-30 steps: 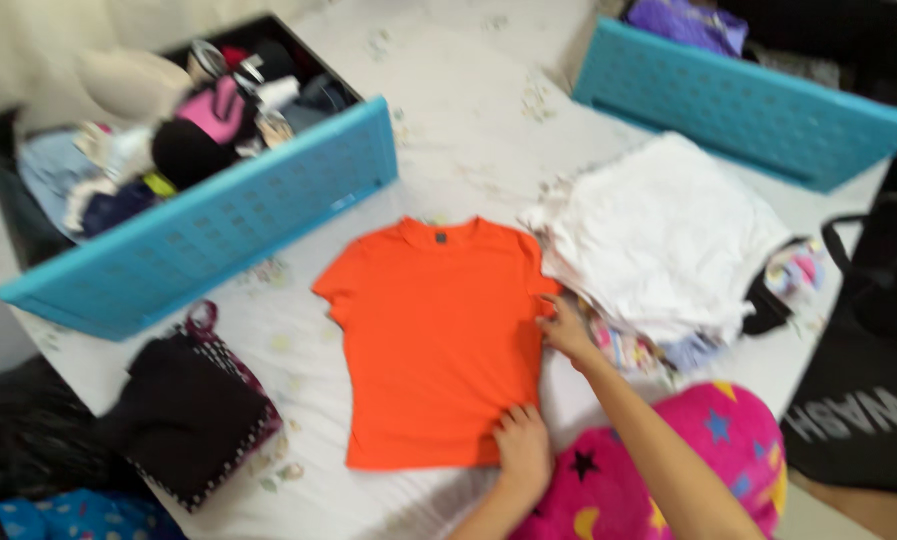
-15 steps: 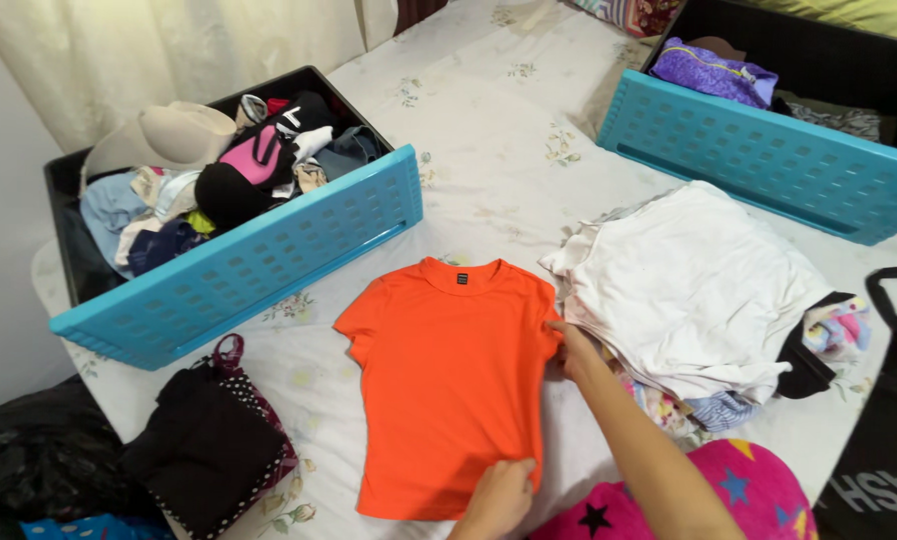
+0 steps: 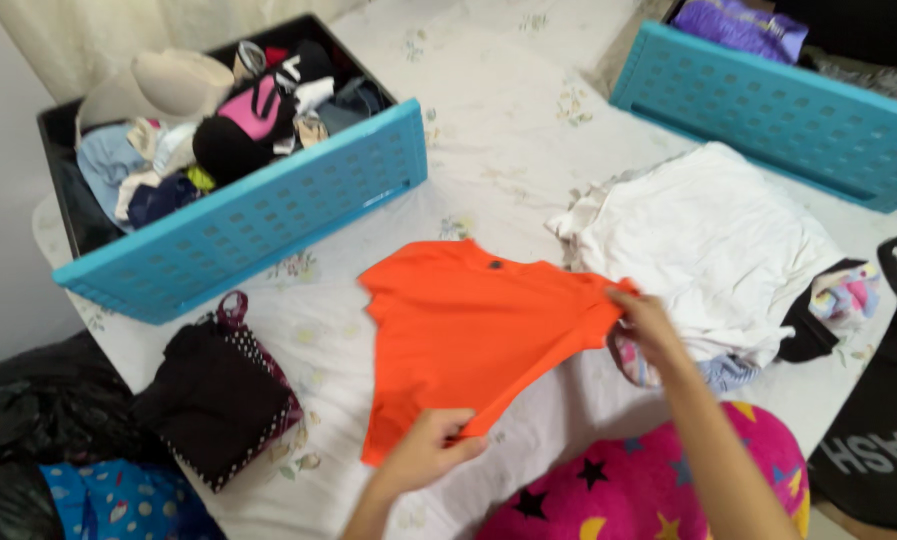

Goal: The person sits on a bed and folds several garments one by one, including a maroon plaid bag, a black polka-dot top, a black tank top, and an orange t-shirt. Each item is smoothed, folded into a compact rectangle, and placed on a growing pile.

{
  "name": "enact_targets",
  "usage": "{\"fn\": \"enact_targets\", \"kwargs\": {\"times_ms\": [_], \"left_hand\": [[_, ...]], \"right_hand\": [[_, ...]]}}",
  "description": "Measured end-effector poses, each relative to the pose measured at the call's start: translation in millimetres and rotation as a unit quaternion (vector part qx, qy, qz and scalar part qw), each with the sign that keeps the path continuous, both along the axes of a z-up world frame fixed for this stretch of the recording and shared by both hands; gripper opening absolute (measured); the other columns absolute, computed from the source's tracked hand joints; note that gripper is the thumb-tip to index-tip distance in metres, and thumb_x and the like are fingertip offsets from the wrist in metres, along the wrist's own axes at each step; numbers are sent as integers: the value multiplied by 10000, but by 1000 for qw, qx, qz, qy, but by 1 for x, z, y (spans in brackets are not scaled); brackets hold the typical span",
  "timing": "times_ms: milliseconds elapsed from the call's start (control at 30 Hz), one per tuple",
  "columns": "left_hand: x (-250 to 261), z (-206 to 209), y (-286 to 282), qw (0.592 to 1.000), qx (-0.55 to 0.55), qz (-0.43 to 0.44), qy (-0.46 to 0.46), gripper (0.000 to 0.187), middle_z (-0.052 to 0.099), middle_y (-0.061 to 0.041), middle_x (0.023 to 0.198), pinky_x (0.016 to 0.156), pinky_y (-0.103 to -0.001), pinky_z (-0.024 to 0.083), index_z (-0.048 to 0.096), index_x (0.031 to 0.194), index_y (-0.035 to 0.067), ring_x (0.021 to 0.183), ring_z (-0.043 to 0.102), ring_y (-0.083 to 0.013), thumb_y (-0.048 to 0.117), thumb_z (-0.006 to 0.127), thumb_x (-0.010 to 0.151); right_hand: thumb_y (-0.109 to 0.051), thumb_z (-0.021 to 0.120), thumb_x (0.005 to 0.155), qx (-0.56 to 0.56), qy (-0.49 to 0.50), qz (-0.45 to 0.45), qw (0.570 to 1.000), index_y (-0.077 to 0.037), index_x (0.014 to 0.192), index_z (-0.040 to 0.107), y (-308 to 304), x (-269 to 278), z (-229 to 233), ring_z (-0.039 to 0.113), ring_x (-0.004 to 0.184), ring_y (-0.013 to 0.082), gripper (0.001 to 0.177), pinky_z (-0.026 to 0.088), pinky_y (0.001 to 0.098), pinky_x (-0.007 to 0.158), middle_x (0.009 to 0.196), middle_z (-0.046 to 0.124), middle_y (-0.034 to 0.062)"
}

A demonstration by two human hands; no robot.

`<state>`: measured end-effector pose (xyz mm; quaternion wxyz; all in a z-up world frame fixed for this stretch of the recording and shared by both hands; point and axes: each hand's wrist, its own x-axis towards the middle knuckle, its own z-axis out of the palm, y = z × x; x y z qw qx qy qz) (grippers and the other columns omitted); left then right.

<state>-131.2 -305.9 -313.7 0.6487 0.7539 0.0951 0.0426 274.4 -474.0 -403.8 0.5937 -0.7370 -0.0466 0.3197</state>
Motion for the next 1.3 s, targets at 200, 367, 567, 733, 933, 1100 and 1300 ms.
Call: {"fn": "enact_targets", "kwargs": {"times_ms": [200,367,567,733,933,1100,1300], "left_hand": [[-68,84,29,959,-41,-271,-71,288,456,-24,729,597,-317,376,525,877,38,659,447,-108,230,673,1031],[-95,116,47,931,-119,-343,29,307,521,-42,674,591,-312,396,581,894,46,612,533,-110,234,598,1136],[-35,96,151,992,-36,45,109,129,664,57,888,735,-241,544,696,1016,28,839,617,-48,112,676,920],[20,37,274,934,314,51,161,263,713,-133,898,757,-387,528,705,1089,53,858,669,-253,295,675,991],[48,-43,325,805,506,193,244,298,734,-167,1044,831,-505,543,774,1091,175,995,683,-402,323,743,835],[67,-70,345,808,402,299,308,237,767,-168,983,840,-465,575,773,1128,168,871,764,-347,266,668,940],[90,-64,356,805,377,368,273,243,776,-194,907,791,-427,599,764,1155,110,788,778,-314,166,641,953]], "right_hand": [[-217,715,1006,-4,-242,-58,969,-2,1004,776,-117,-116,157,420,598,70,224,288,248,523,721,549,-7],[-221,522,968,165,-198,-183,949,-168,905,654,-118,-168,236,634,678,-5,156,506,181,649,765,663,-109],[-197,612,1070,-56,-459,-31,886,-25,820,565,-1,-86,219,409,621,96,307,309,338,527,668,461,-20],[-325,625,1023,-174,-317,146,921,155,813,656,153,-8,119,752,610,306,525,572,380,541,721,724,272],[-353,574,1031,13,38,122,992,77,1099,638,210,4,1,742,839,306,440,631,438,711,992,725,180],[-376,465,1058,261,316,39,912,-36,1305,530,251,46,-45,619,1209,349,426,530,546,982,1321,575,141],[-374,462,1067,368,322,20,872,-132,1331,490,304,60,-75,572,1218,285,359,507,575,1054,1326,526,80]]}}
